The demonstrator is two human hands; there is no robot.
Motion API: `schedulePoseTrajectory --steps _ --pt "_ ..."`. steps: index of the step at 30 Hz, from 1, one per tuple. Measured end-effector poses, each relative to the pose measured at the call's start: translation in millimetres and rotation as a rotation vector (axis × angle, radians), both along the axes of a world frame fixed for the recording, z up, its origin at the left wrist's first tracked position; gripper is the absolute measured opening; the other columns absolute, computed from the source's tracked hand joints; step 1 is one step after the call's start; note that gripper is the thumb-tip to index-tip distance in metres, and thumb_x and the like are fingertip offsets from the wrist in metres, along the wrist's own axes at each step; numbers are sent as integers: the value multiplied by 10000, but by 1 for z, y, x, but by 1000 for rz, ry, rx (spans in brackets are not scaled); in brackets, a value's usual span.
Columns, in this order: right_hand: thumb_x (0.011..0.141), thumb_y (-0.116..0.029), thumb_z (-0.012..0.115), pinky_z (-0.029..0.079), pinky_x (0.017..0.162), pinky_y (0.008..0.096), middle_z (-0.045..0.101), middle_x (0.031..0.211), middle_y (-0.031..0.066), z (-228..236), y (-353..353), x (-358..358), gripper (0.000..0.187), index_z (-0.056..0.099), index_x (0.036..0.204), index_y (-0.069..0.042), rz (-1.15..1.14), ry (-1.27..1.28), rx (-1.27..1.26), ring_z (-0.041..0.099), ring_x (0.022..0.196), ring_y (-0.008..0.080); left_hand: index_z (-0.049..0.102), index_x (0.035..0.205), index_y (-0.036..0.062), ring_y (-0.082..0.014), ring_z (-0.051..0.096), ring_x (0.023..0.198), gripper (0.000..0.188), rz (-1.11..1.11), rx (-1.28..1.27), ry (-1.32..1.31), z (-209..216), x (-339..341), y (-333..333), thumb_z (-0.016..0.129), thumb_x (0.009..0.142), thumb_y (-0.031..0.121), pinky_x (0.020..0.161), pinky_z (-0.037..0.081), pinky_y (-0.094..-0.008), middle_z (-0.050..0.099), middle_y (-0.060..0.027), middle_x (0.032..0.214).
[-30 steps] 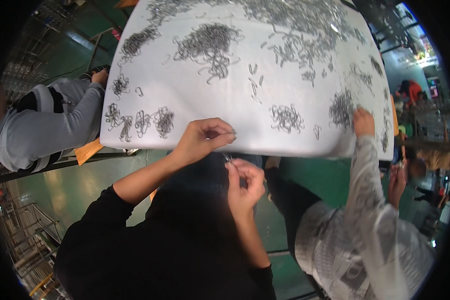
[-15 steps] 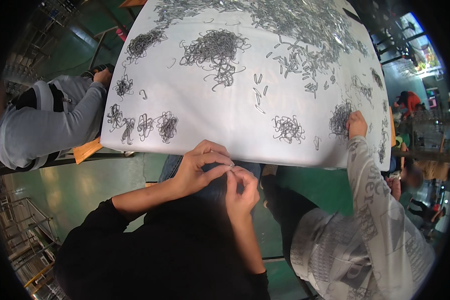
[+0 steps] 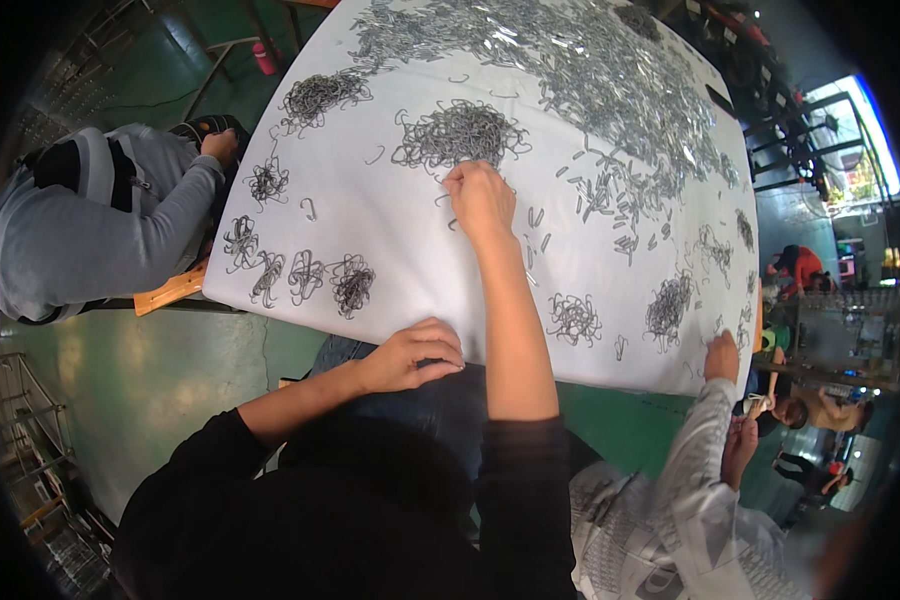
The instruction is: The person picks up small metal wires or clips from a large white sheet and places them into a small transparent bag. The person repeats this action continuously while seated at a table in a workshop.
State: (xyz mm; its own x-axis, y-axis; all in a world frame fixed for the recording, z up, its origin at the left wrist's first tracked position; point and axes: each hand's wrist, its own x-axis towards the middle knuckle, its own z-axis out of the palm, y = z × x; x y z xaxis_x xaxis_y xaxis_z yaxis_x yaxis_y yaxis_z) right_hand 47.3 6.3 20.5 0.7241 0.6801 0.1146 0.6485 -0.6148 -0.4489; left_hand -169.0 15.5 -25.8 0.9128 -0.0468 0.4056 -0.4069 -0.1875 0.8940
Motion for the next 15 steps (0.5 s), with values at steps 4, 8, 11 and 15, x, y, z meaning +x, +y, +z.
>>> schedulePoseTrajectory --steps 4,8,11,15 --pt "838 -122 660 499 728 385 658 904 133 -13 18 5 102 653 911 -52 67 -73 -142 632 837 309 655 878 47 -237 567 960 93 35 31 -28 0 -2 -2 698 797 66 860 462 -358 605 -45 947" --pt "859 -83 645 493 676 313 655 875 104 -4 -23 -11 76 613 903 -28 -26 358 183 622 747 219 650 874 52 -242 567 940 104 54 32 -48 1 -3 -5 701 785 71 854 457 -356 607 -48 928" --pt "891 -48 620 466 593 232 638 819 75 11 -80 -62 62 575 914 -11 -185 683 529 588 664 120 648 866 53 -251 566 925 104 95 26 -3 4 -5 -7 702 777 59 847 456 -357 607 -52 925" --pt "874 -11 650 496 573 234 641 796 77 29 -144 -143 162 539 992 -9 -424 792 875 629 683 137 664 901 47 -246 574 914 134 134 19 80 9 -7 -13 715 780 19 798 475 -343 617 -61 941"
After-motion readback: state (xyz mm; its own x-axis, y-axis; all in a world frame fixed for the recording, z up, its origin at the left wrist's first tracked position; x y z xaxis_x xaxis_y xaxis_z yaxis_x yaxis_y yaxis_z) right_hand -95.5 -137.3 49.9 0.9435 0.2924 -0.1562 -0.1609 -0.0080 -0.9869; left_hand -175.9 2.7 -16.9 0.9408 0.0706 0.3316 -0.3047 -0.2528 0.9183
